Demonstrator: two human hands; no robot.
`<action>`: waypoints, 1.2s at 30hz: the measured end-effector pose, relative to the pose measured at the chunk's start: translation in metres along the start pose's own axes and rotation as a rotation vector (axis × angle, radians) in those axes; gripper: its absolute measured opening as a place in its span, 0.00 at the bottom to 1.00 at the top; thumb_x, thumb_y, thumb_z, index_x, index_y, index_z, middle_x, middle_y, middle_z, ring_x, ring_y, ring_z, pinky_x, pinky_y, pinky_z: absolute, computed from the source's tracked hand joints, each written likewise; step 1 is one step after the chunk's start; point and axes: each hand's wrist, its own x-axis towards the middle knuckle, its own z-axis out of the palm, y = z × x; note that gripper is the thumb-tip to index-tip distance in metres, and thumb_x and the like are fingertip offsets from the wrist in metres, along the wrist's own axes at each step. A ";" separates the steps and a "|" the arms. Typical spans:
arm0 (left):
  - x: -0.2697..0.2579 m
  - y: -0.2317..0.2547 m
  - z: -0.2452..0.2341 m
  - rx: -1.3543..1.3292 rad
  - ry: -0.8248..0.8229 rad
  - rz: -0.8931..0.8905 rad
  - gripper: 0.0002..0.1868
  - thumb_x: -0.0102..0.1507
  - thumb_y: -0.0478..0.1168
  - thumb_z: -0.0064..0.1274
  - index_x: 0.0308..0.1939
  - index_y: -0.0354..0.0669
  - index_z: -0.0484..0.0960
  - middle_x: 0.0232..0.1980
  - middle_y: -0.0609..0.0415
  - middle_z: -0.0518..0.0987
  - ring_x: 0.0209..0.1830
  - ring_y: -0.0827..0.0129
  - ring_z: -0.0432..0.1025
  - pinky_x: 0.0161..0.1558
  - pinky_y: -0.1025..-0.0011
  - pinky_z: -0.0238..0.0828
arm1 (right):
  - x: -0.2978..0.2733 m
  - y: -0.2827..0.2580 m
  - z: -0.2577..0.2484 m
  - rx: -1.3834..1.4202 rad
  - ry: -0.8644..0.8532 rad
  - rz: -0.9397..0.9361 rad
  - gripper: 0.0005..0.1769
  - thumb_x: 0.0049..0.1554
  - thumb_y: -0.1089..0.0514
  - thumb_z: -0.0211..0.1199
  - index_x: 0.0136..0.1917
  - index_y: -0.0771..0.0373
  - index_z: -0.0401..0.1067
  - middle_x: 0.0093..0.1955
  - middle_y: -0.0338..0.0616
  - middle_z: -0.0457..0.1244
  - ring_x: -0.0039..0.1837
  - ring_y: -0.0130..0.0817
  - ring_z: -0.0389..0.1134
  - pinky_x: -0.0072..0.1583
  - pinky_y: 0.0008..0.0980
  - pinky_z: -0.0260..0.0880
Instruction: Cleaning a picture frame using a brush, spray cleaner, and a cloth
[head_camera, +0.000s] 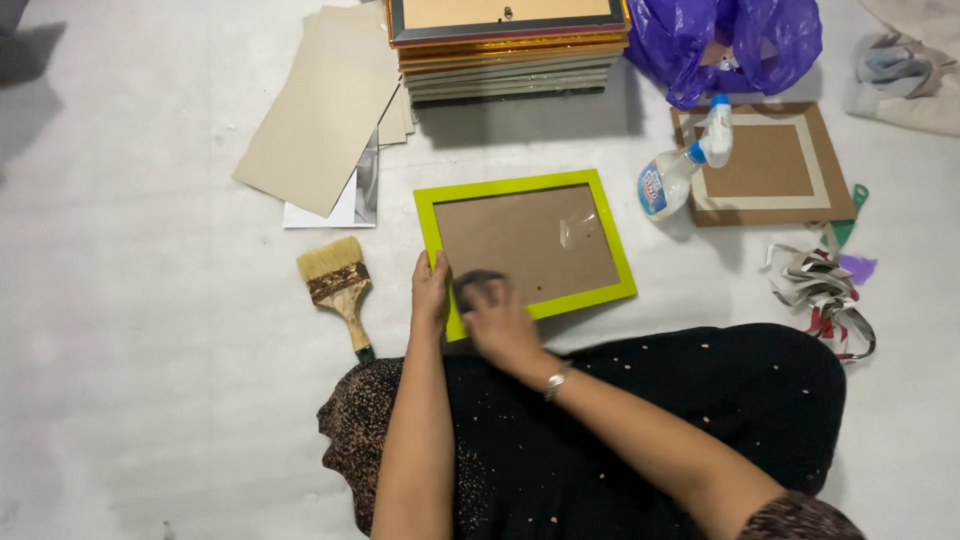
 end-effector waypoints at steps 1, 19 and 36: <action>0.004 -0.010 -0.004 0.043 0.029 0.055 0.17 0.72 0.55 0.47 0.53 0.48 0.80 0.36 0.61 0.73 0.42 0.74 0.67 0.49 0.72 0.66 | -0.003 -0.022 -0.003 0.057 -0.040 -0.100 0.28 0.62 0.44 0.55 0.72 0.55 0.62 0.66 0.70 0.55 0.58 0.73 0.65 0.47 0.61 0.75; 0.025 -0.037 -0.026 -0.109 -0.047 -0.171 0.30 0.66 0.67 0.53 0.54 0.47 0.80 0.39 0.56 0.80 0.43 0.66 0.75 0.47 0.68 0.70 | 0.051 0.262 -0.010 0.135 -0.233 0.385 0.28 0.55 0.55 0.62 0.65 0.30 0.63 0.69 0.33 0.47 0.69 0.60 0.59 0.60 0.65 0.69; 0.023 0.006 -0.022 -0.008 -0.100 -0.111 0.34 0.62 0.63 0.60 0.61 0.46 0.71 0.41 0.58 0.70 0.44 0.70 0.66 0.52 0.69 0.64 | 0.087 0.295 -0.013 0.401 -0.071 0.492 0.42 0.53 0.49 0.69 0.78 0.37 0.59 0.70 0.61 0.50 0.74 0.64 0.56 0.72 0.48 0.58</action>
